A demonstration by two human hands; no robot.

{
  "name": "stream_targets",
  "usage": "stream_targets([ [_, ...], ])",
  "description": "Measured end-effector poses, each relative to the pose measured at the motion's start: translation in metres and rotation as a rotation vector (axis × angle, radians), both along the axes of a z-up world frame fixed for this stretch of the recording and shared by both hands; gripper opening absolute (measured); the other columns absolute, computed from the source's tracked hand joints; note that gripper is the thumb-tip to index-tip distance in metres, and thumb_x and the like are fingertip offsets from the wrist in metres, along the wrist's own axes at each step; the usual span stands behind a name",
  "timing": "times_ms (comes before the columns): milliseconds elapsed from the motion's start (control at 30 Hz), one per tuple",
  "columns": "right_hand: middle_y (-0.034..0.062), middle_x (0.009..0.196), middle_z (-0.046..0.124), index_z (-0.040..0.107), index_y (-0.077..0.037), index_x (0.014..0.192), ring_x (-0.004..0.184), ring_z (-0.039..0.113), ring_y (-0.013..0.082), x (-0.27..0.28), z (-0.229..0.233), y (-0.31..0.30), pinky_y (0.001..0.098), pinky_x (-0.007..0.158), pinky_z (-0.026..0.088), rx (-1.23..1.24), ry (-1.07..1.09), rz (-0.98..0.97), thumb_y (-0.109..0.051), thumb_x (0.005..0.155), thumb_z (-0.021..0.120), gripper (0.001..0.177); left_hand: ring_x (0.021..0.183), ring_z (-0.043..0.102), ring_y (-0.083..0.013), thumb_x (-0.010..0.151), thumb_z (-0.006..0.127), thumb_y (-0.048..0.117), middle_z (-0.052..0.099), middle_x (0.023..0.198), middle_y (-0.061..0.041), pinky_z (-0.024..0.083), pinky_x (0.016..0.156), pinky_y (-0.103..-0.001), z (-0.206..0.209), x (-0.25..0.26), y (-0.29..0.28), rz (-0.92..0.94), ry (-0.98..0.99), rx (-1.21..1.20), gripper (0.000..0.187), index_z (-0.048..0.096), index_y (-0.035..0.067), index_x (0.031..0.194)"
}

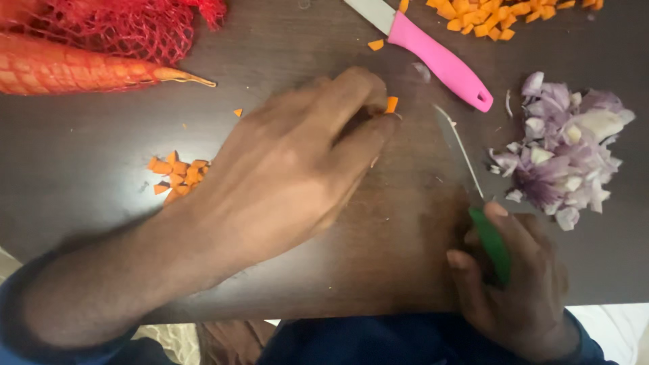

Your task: The person cuts a carrot into small pieces using a knife on a table, occasionally moving the pieces into a pile.

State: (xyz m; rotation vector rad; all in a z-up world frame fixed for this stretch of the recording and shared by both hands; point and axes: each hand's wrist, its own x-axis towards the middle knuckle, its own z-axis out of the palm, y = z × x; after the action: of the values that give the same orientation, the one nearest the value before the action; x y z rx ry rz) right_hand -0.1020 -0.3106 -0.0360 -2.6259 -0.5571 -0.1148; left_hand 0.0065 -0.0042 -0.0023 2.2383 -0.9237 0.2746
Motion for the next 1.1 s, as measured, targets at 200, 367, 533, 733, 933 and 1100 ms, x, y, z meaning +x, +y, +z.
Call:
stream_targets([
  [200, 0.0128, 0.098, 0.068, 0.040, 0.001, 0.143, 0.086, 0.066, 0.0337, 0.006, 0.000, 0.004, 0.0449, 0.074, 0.053, 0.004, 0.018, 0.004, -0.021, 0.085, 0.080, 0.074, 0.098, 0.059, -0.0307, 0.080, 0.082, 0.016, 0.058, 0.133, -0.017, 0.052, 0.085, -0.043, 0.006, 0.009, 0.006, -0.044, 0.032, 0.033, 0.046, 0.065, -0.006, 0.116],
  [367, 0.0144, 0.094, 0.068, 0.045, -0.003, 0.137, 0.079, 0.067, 0.0334, 0.003, -0.001, 0.006, 0.0441, 0.067, 0.055, -0.027, 0.064, -0.069, -0.023, 0.076, 0.082, 0.074, 0.100, 0.060, -0.0280, 0.075, 0.083, 0.023, 0.062, 0.127, -0.012, 0.050, 0.083, -0.042, 0.008, 0.014, 0.006, -0.022, 0.027, 0.112, 0.053, 0.067, -0.003, 0.118],
  [533, 0.0136, 0.094, 0.068, 0.045, -0.003, 0.140, 0.078, 0.068, 0.0327, 0.002, -0.003, 0.004, 0.0450, 0.068, 0.054, 0.003, 0.082, -0.051, -0.021, 0.083, 0.078, 0.069, 0.099, 0.059, -0.0278, 0.075, 0.083, 0.026, 0.062, 0.127, -0.013, 0.049, 0.079, -0.040, 0.006, 0.013, 0.003, 0.001, -0.025, 0.134, 0.054, 0.068, -0.005, 0.117],
  [733, 0.0201, 0.103, 0.066, 0.042, 0.006, 0.148, 0.082, 0.066, 0.0346, 0.005, 0.001, 0.007, 0.0429, 0.068, 0.053, 0.000, -0.024, 0.020, -0.006, 0.099, 0.066, 0.056, 0.097, 0.058, -0.0260, 0.078, 0.083, 0.031, 0.062, 0.126, -0.011, 0.047, 0.077, -0.039, 0.004, 0.008, -0.004, 0.046, -0.138, 0.205, 0.046, 0.069, 0.000, 0.109],
  [933, 0.0225, 0.108, 0.067, 0.046, 0.006, 0.150, 0.079, 0.066, 0.0345, 0.009, 0.009, 0.017, 0.0418, 0.065, 0.051, -0.073, -0.070, 0.042, -0.004, 0.103, 0.064, 0.052, 0.098, 0.058, -0.0277, 0.079, 0.084, 0.032, 0.062, 0.120, -0.011, 0.047, 0.078, -0.041, 0.009, -0.001, -0.005, 0.104, -0.112, 0.248, 0.042, 0.068, 0.004, 0.106],
  [1100, 0.0242, 0.102, 0.068, 0.048, 0.010, 0.142, 0.074, 0.065, 0.0344, 0.013, 0.015, 0.025, 0.0447, 0.063, 0.051, -0.072, -0.072, 0.031, -0.002, 0.097, 0.063, 0.048, 0.100, 0.057, -0.0278, 0.075, 0.084, 0.034, 0.062, 0.121, -0.009, 0.047, 0.080, -0.041, 0.012, -0.003, -0.001, 0.110, -0.148, 0.290, 0.045, 0.067, 0.002, 0.102],
])
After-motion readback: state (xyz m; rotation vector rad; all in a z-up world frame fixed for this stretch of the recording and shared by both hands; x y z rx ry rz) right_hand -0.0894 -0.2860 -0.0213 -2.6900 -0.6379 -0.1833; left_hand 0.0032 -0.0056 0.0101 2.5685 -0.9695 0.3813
